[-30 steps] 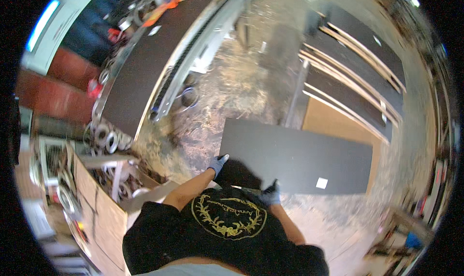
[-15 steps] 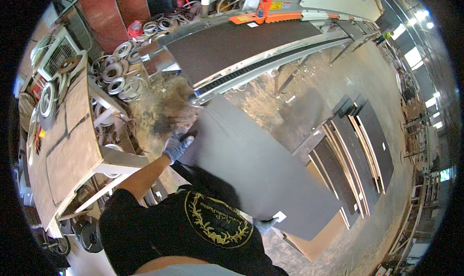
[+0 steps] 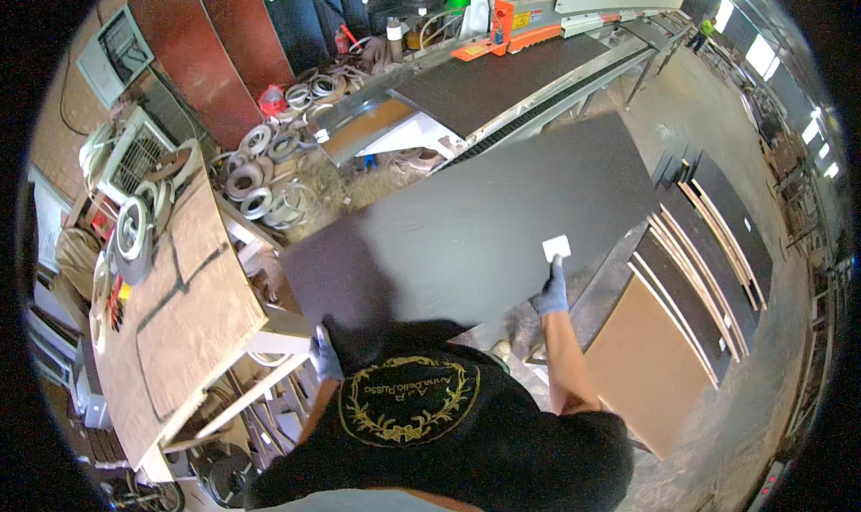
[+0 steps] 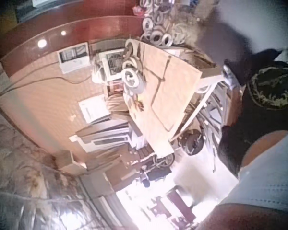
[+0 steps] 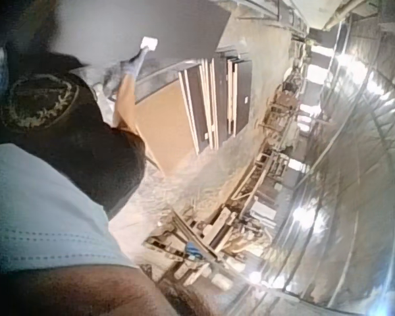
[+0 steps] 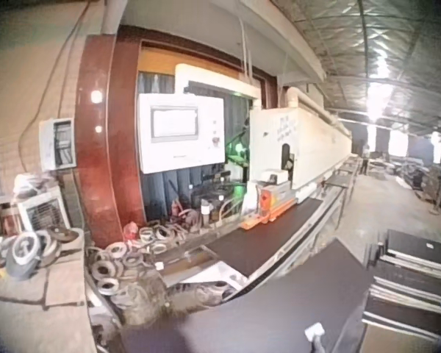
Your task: The person repeatedly picks up dark rectangular panels from a stack, places them onto a conveyor belt, and then stacks them onto a growing pile. The person wears gloves and handles the panels one at a time throughout the clip.
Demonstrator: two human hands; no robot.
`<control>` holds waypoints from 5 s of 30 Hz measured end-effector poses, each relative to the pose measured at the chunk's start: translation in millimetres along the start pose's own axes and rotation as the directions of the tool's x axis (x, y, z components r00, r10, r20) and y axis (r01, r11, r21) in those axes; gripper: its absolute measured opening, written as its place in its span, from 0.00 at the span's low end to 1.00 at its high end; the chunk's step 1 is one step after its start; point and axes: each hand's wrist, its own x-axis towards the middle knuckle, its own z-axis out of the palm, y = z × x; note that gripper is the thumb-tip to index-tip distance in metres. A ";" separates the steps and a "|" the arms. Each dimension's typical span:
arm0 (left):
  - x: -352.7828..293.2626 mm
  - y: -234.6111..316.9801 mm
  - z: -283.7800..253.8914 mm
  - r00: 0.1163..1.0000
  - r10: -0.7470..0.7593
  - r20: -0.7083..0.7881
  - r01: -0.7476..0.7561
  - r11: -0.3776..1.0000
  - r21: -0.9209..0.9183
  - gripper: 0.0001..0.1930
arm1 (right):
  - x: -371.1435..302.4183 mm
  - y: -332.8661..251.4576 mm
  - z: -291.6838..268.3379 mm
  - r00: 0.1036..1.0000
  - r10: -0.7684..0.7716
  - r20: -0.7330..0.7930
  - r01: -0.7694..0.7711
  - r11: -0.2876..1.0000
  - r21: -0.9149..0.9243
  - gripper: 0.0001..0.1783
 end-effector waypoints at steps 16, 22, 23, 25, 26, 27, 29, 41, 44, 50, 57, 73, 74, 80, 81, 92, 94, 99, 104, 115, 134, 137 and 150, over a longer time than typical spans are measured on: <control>-44.5 -61.2 -121.4 0.863 -0.296 -0.410 0.305 0.951 -0.044 0.25 | 68.0 129.7 154.2 0.925 0.376 0.058 -0.339 0.884 -0.320 0.22; -33.3 45.7 -78.8 0.938 -0.340 0.072 0.341 0.865 -0.368 0.22 | 81.0 123.6 164.5 0.954 0.287 0.082 -0.239 0.900 -0.365 0.23; -29.0 54.8 -77.0 0.924 -0.349 0.158 0.382 0.856 -0.348 0.22 | 78.6 121.2 169.6 0.947 0.307 0.095 -0.256 0.899 -0.356 0.24; -10.6 26.1 -75.0 0.915 -0.359 0.185 0.404 0.817 -0.411 0.23 | 76.4 121.2 173.7 0.928 0.350 0.125 -0.282 0.884 -0.373 0.25; -0.9 16.1 -71.8 0.905 -0.388 0.177 0.425 0.793 -0.436 0.23 | 73.8 127.3 170.0 0.916 0.376 0.142 -0.295 0.868 -0.399 0.25; 5.6 7.7 -73.1 0.894 -0.416 0.167 0.444 0.768 -0.462 0.24 | 71.7 134.4 165.2 0.901 0.404 0.159 -0.307 0.852 -0.425 0.25; 19.9 20.3 -52.9 0.901 -0.394 0.181 0.431 0.772 -0.466 0.25 | 88.9 148.8 138.9 0.894 0.445 0.049 -0.367 0.791 -0.490 0.22; 103.0 3.1 -44.7 0.906 -0.312 0.288 0.420 0.754 -0.505 0.28 | 108.1 202.9 156.6 0.993 0.052 -0.103 -0.114 0.582 -0.805 0.19; 132.4 -28.2 -50.3 0.907 -0.356 0.227 0.420 0.810 -0.409 0.27 | 134.2 214.8 145.0 0.973 -0.230 -0.014 0.109 0.516 -0.850 0.26; 157.5 -5.8 -27.2 0.839 -0.482 0.254 0.545 0.736 -0.402 0.25 | 140.7 165.4 159.5 0.924 -0.329 0.194 0.224 0.056 -0.973 0.37; 207.4 4.4 -2.3 0.754 -0.569 0.327 0.656 0.646 -0.389 0.22 | 163.2 85.7 196.7 0.896 -0.238 0.375 0.222 -0.492 -0.842 0.40; 279.3 36.9 59.7 0.840 -0.471 0.270 0.531 0.817 -0.226 0.22 | 267.0 18.3 235.3 0.944 0.011 0.330 0.293 -0.490 -0.821 0.45; 276.6 39.1 68.6 0.851 -0.444 0.280 0.505 0.838 -0.208 0.22 | 266.0 13.6 232.4 0.908 -0.035 0.418 0.354 -0.471 -0.808 0.42; 262.5 57.3 90.8 0.816 -0.546 0.190 0.573 0.806 -0.146 0.26 | 280.7 6.2 225.4 0.925 0.048 0.377 0.357 -0.447 -0.820 0.45; 262.4 58.3 92.9 0.811 -0.546 0.210 0.579 0.800 -0.158 0.26 | 284.7 6.6 222.1 0.924 0.043 0.380 0.359 -0.441 -0.823 0.45; 271.2 48.2 81.0 0.746 -0.618 0.249 0.663 0.725 -0.185 0.29 | 288.9 8.5 221.6 0.938 0.092 0.336 0.343 -0.401 -0.850 0.45; 279.5 43.6 80.8 0.728 -0.622 0.289 0.678 0.716 -0.166 0.28 | 290.2 0.6 228.8 0.931 0.143 0.337 0.365 -0.301 -0.881 0.44; 278.6 42.1 83.4 0.730 -0.627 0.272 0.680 0.706 -0.198 0.28 | 301.8 9.9 217.7 0.928 0.078 0.364 0.368 -0.342 -0.865 0.44; 281.5 34.6 73.7 0.698 -0.670 0.253 0.715 0.668 -0.207 0.28 | 294.5 14.0 222.8 0.931 0.041 0.362 0.352 -0.354 -0.867 0.44; 291.2 22.4 106.5 0.702 -0.554 0.448 0.648 0.758 -0.078 0.29 | 277.9 -19.5 255.7 0.984 -0.052 0.170 0.143 -0.339 -0.930 0.44; 252.6 48.2 310.0 0.967 -0.154 -0.204 0.179 0.978 0.111 0.27 | 315.7 -227.7 12.8 0.785 -0.609 0.111 -0.079 -0.277 -0.958 0.33; 226.3 57.8 364.7 0.968 0.083 -0.237 -0.030 0.975 0.219 0.27 | 278.5 -331.0 -61.2 0.629 -0.772 -0.091 -0.550 -0.359 -0.755 0.32; 89.8 46.9 600.9 0.673 0.556 0.488 -0.740 0.503 0.447 0.27 | 195.8 -561.1 -179.7 0.758 -0.616 -0.213 -0.631 -0.612 -0.477 0.51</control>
